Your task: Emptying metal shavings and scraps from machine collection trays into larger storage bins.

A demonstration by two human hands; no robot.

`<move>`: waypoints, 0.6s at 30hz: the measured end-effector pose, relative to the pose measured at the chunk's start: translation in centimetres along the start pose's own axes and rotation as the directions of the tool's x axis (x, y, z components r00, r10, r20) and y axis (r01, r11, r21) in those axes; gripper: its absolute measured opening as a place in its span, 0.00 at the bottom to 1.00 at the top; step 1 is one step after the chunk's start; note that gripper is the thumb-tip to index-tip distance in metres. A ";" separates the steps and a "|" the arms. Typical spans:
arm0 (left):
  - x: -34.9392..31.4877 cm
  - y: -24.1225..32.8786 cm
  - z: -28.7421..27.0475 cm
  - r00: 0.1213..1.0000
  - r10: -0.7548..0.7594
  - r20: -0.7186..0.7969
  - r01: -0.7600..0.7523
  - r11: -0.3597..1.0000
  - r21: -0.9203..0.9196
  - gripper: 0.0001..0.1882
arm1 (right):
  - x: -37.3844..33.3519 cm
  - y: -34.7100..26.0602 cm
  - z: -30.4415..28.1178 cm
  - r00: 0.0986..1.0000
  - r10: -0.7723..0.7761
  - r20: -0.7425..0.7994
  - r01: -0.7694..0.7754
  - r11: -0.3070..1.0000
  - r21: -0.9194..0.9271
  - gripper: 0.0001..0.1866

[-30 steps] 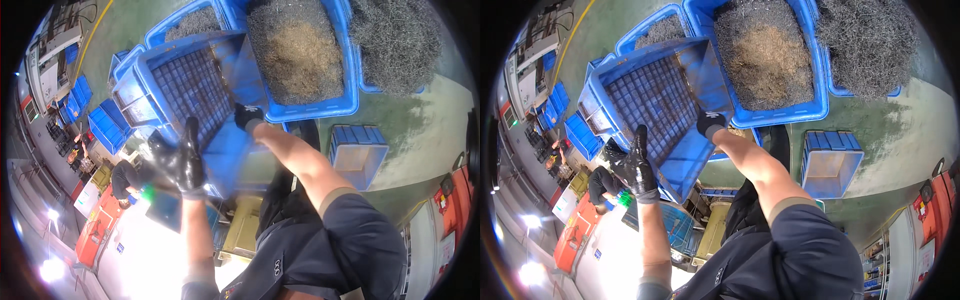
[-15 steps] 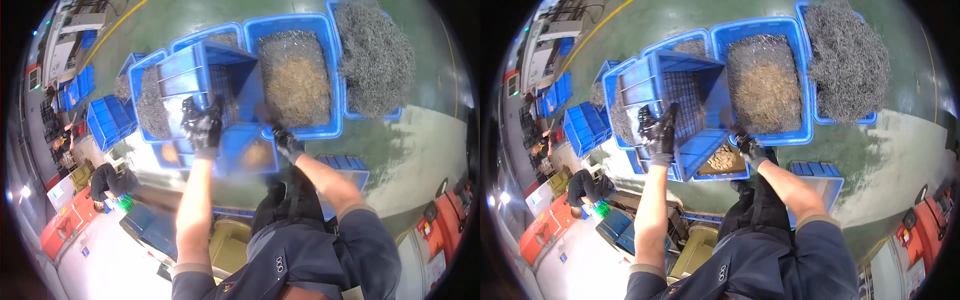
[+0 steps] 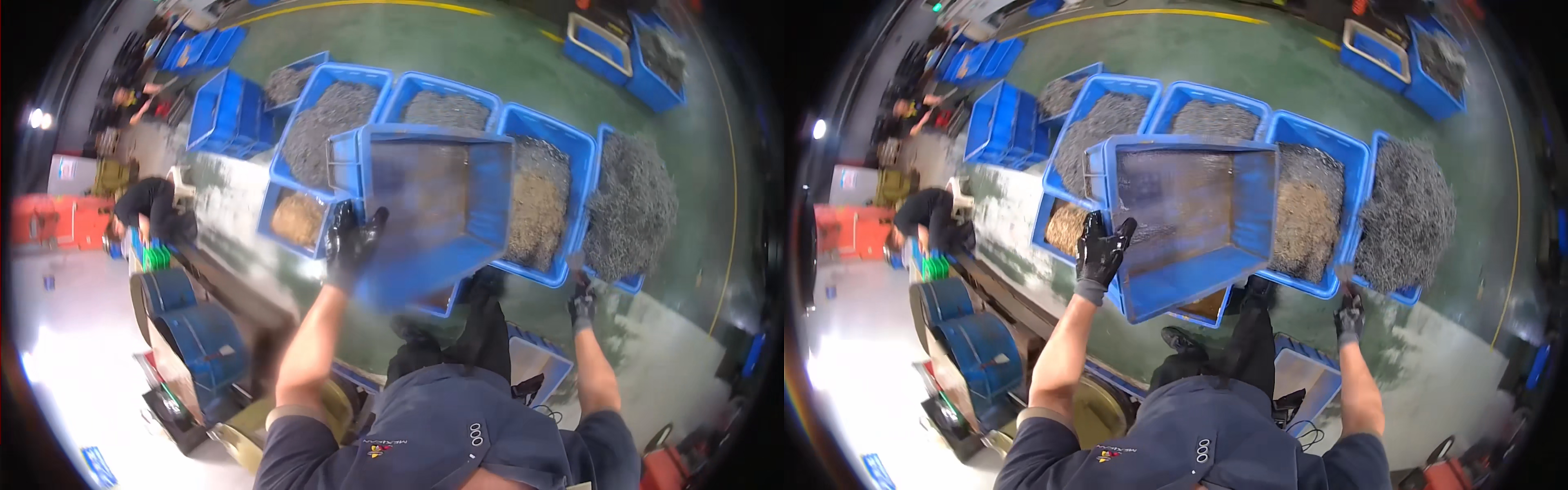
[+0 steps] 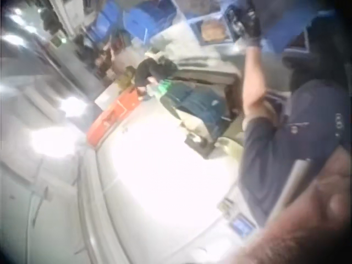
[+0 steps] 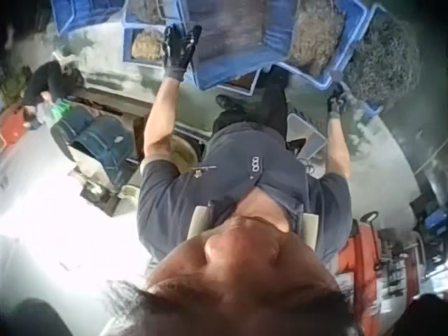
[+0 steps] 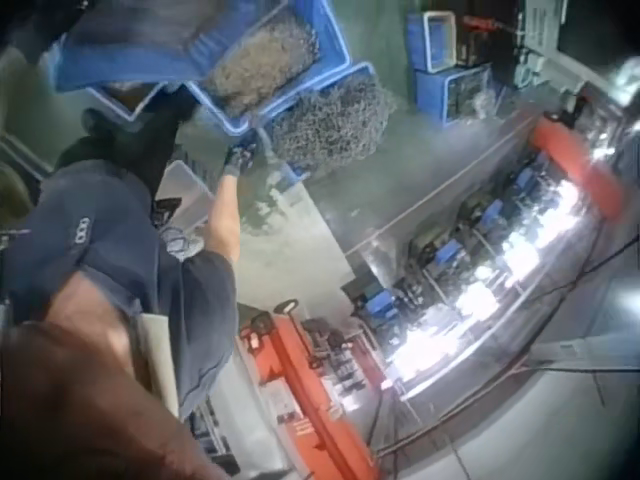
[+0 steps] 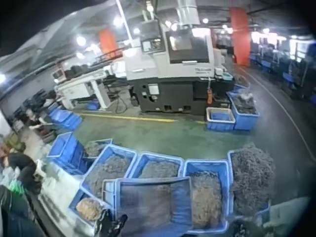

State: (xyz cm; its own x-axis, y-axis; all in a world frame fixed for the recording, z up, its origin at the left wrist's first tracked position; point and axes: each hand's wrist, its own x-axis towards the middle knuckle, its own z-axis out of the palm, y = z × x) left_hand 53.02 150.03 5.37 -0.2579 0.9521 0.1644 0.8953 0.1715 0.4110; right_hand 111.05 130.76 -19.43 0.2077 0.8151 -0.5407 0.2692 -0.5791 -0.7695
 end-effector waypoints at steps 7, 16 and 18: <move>-12.7 -20.4 -13.5 0.935 -0.317 0.161 0.306 0.948 0.087 0.21 | -12.8 -6.9 7.7 0.919 0.313 -0.239 -0.227 0.917 0.327 0.18; -30.6 -34.4 -18.9 0.489 -0.871 0.048 0.872 0.489 0.006 0.26 | -8.8 -0.7 7.6 0.951 0.308 0.025 -0.297 0.890 0.345 0.29; -35.6 -36.6 -18.0 0.312 -0.948 0.059 0.950 0.310 -0.039 0.26 | -1.8 -1.2 4.6 0.910 0.350 0.221 -0.413 0.801 0.434 0.35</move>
State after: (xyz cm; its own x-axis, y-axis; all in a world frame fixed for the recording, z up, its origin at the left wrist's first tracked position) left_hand 22.87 105.26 0.58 -0.9082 0.1492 -0.3910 0.0186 0.9477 0.3186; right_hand 106.04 130.10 -19.09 0.0750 0.5428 -0.8365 -0.2782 -0.7942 -0.5403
